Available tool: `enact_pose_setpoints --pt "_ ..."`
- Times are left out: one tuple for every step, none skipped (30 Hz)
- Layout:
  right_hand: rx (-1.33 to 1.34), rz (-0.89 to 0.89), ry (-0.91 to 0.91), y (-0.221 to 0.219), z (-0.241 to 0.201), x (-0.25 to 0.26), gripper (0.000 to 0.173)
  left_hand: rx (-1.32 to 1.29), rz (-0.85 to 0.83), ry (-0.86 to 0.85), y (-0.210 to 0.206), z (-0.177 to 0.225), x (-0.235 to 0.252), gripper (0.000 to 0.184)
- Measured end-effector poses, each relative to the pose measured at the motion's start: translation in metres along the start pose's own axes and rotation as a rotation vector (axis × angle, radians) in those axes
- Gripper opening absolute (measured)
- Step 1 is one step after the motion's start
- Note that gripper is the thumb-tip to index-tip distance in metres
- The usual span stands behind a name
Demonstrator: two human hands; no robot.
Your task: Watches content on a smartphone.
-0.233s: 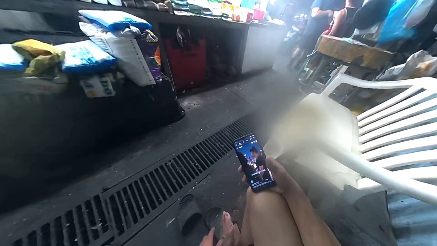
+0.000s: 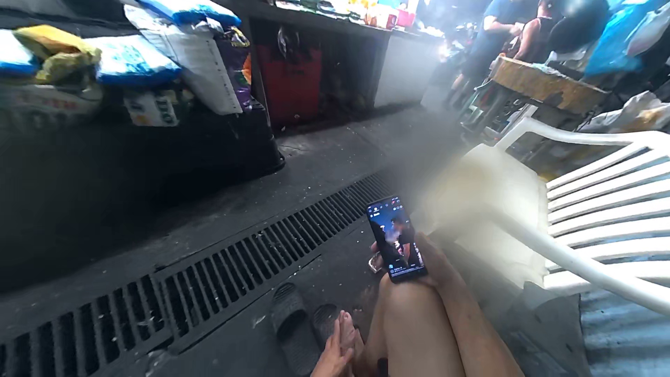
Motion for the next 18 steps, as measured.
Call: enact_pose_setpoints --pt "0.008 -0.001 0.003 0.001 0.001 0.001 0.084 0.022 -0.010 0.022 -0.004 -0.009 0.001 0.106" --pt "0.011 -0.003 0.008 0.002 0.002 0.002 0.084 0.062 -0.028 0.050 -0.003 -0.013 -0.001 0.106" --pt "0.015 0.000 0.013 0.002 0.003 0.003 0.084 0.092 -0.056 0.071 0.002 -0.011 -0.005 0.102" --pt "0.019 -0.003 0.016 0.003 0.004 0.004 0.083 0.112 -0.083 0.083 0.006 -0.008 -0.008 0.097" --pt "0.021 -0.010 0.019 0.004 0.005 0.005 0.083 0.123 -0.107 0.087 0.011 -0.005 -0.010 0.093" --pt "0.022 -0.022 0.023 0.004 0.006 0.005 0.082 0.115 -0.118 0.083 0.013 -0.001 -0.012 0.093" --pt "0.023 -0.032 0.024 0.004 0.007 0.005 0.082 0.091 -0.111 0.066 0.014 0.003 -0.012 0.093" --pt "0.022 -0.039 0.027 0.005 0.007 0.006 0.081 0.057 -0.081 0.038 0.013 0.008 -0.011 0.094" --pt "0.021 -0.041 0.026 0.004 0.006 0.007 0.080 0.026 -0.049 0.001 0.012 0.014 -0.009 0.095" --pt "0.012 -0.042 0.024 0.003 0.006 0.006 0.081 0.012 -0.015 -0.035 0.010 0.021 -0.007 0.097" --pt "0.005 -0.040 0.021 0.002 0.005 0.006 0.081 0.013 0.019 -0.059 0.009 0.027 -0.006 0.097" --pt "-0.005 -0.032 0.016 0.000 0.004 0.006 0.082 0.031 0.042 -0.061 0.008 0.029 -0.003 0.097" --pt "-0.013 -0.030 0.013 0.000 0.004 0.006 0.082 0.054 0.054 -0.042 0.007 0.029 -0.002 0.098" --pt "-0.014 -0.028 0.011 0.001 0.005 0.006 0.083 0.073 0.063 -0.018 0.007 0.025 0.000 0.100" --pt "-0.015 -0.024 0.009 0.002 0.006 0.006 0.083 0.087 0.074 -0.001 0.007 0.020 0.001 0.100" --pt "-0.016 -0.026 0.009 0.003 0.007 0.006 0.084 0.097 0.083 0.015 0.009 0.015 0.000 0.100" --pt "-0.019 -0.032 0.010 0.004 0.007 0.007 0.084 0.108 0.085 0.027 0.012 0.011 0.000 0.100" --pt "-0.021 -0.039 0.013 0.005 0.006 0.007 0.084 0.114 0.084 0.031 0.016 0.010 -0.001 0.100"
Point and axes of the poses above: each hand's wrist, its own x-axis towards the middle knuckle, its own y-axis out of the back of the hand, z = x × y, the point moved 5 cm from there along x, towards the middle knuckle, and after that the axes turned 10 degrees about -x, right-handed, at the moved point
